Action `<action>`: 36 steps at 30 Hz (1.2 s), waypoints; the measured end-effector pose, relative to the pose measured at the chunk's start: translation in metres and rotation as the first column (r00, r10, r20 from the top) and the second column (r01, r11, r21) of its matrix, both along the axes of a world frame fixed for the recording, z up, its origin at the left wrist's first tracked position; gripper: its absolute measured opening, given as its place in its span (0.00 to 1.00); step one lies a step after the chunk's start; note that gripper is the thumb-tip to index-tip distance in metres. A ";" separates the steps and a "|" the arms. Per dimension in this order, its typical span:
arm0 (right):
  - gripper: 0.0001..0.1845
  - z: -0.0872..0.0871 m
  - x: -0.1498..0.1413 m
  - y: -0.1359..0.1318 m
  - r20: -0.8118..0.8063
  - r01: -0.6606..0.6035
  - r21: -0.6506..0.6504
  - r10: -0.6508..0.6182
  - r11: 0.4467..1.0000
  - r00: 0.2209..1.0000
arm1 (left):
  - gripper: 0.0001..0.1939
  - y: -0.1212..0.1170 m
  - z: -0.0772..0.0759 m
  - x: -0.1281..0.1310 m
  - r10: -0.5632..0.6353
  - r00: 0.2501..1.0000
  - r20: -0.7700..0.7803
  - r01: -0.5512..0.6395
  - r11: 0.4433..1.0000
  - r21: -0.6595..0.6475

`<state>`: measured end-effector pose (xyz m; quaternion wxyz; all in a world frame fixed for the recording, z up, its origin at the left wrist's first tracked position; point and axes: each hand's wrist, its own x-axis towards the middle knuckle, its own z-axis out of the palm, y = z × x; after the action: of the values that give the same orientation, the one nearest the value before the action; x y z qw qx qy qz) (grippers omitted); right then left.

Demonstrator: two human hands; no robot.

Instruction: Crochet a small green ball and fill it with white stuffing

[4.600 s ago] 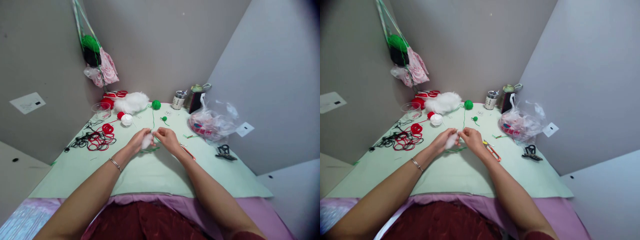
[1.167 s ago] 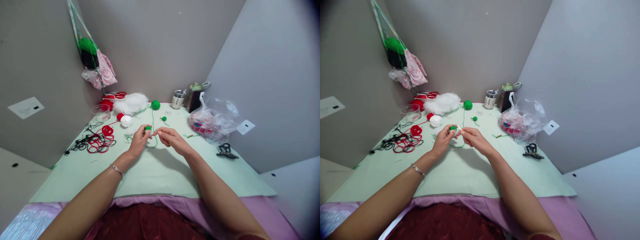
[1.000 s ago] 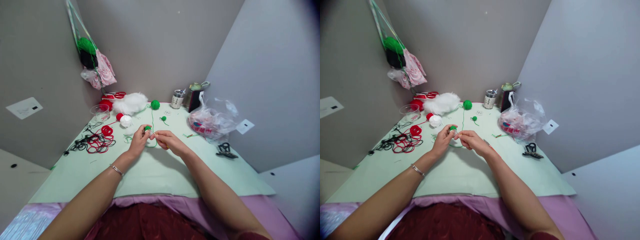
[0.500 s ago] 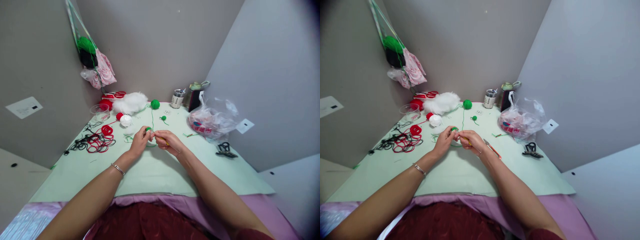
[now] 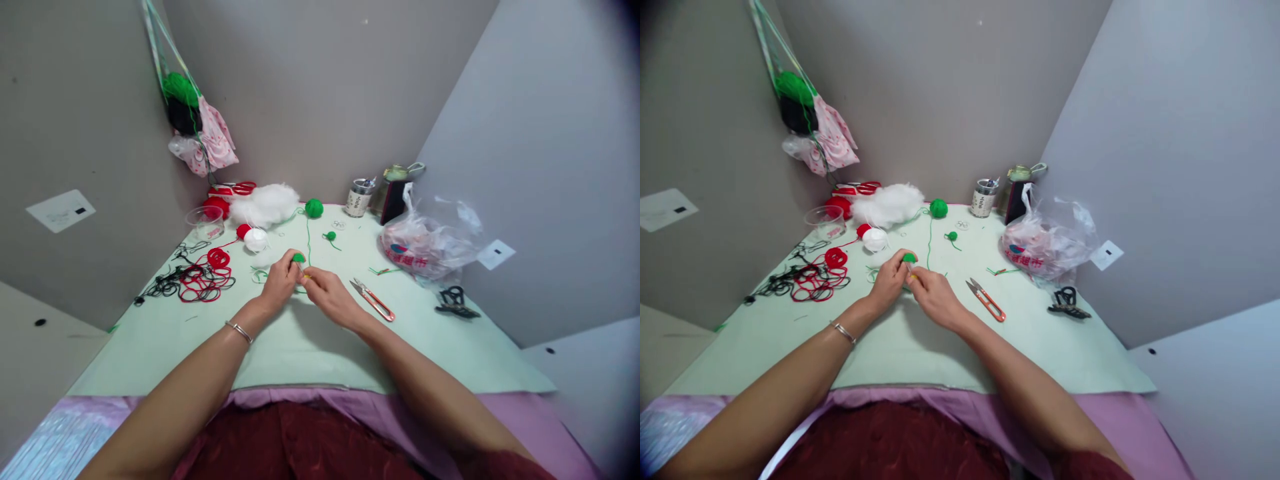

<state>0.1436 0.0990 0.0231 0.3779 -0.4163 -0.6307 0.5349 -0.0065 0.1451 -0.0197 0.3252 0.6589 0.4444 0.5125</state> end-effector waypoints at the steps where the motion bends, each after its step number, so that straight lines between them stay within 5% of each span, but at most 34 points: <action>1: 0.11 0.001 0.002 0.003 -0.032 -0.047 -0.041 0.045 0.998 0.998 | 0.06 0.000 0.000 -0.001 0.010 1.000 -0.002 -0.010 1.000 0.009; 9: 0.18 -0.001 0.020 0.020 -0.260 -0.407 -0.240 0.346 0.881 0.902 | 0.07 0.000 -0.001 -0.003 0.055 0.997 0.050 -0.055 0.998 0.011; 14: 0.22 0.001 0.014 0.008 -0.200 -0.678 -0.280 0.650 0.679 0.733 | 0.10 0.012 -0.001 -0.008 0.044 0.985 0.167 -0.024 0.992 -0.121; 16: 0.23 0.003 0.020 0.011 0.029 -0.559 -0.165 0.571 0.813 0.821 | 0.13 0.014 0.003 -0.010 0.014 0.970 0.244 0.022 0.989 -0.145; 18: 0.19 0.004 0.033 0.019 0.386 -0.274 0.068 0.228 0.959 0.894 | 0.14 0.013 0.009 -0.011 -0.022 0.948 0.317 0.071 0.987 -0.145; 19: 0.15 0.003 0.041 0.024 0.436 -0.168 0.140 0.092 0.976 0.895 | 0.15 0.012 0.012 -0.011 -0.037 0.937 0.346 0.091 0.986 -0.140; 24: 0.09 -0.004 0.056 0.040 0.430 0.076 0.308 -0.210 0.948 0.878 | 0.12 0.002 0.021 -0.004 -0.079 0.910 0.406 0.141 0.982 -0.123; 31: 0.19 -0.015 0.008 0.025 0.210 -0.056 0.274 -0.004 0.960 0.978 | 0.12 -0.010 0.009 0.015 -0.087 0.912 0.401 0.151 0.980 -0.131; 36: 0.19 -0.003 0.010 0.019 0.012 0.170 0.379 -0.189 0.910 0.982 | 0.10 -0.007 0.004 0.013 0.000 0.916 0.401 0.051 0.992 -0.115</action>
<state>0.1541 0.1178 0.0197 0.4829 -0.4051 -0.6894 0.3570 0.0062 0.1380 -0.0158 0.4558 0.5246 0.3906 0.6037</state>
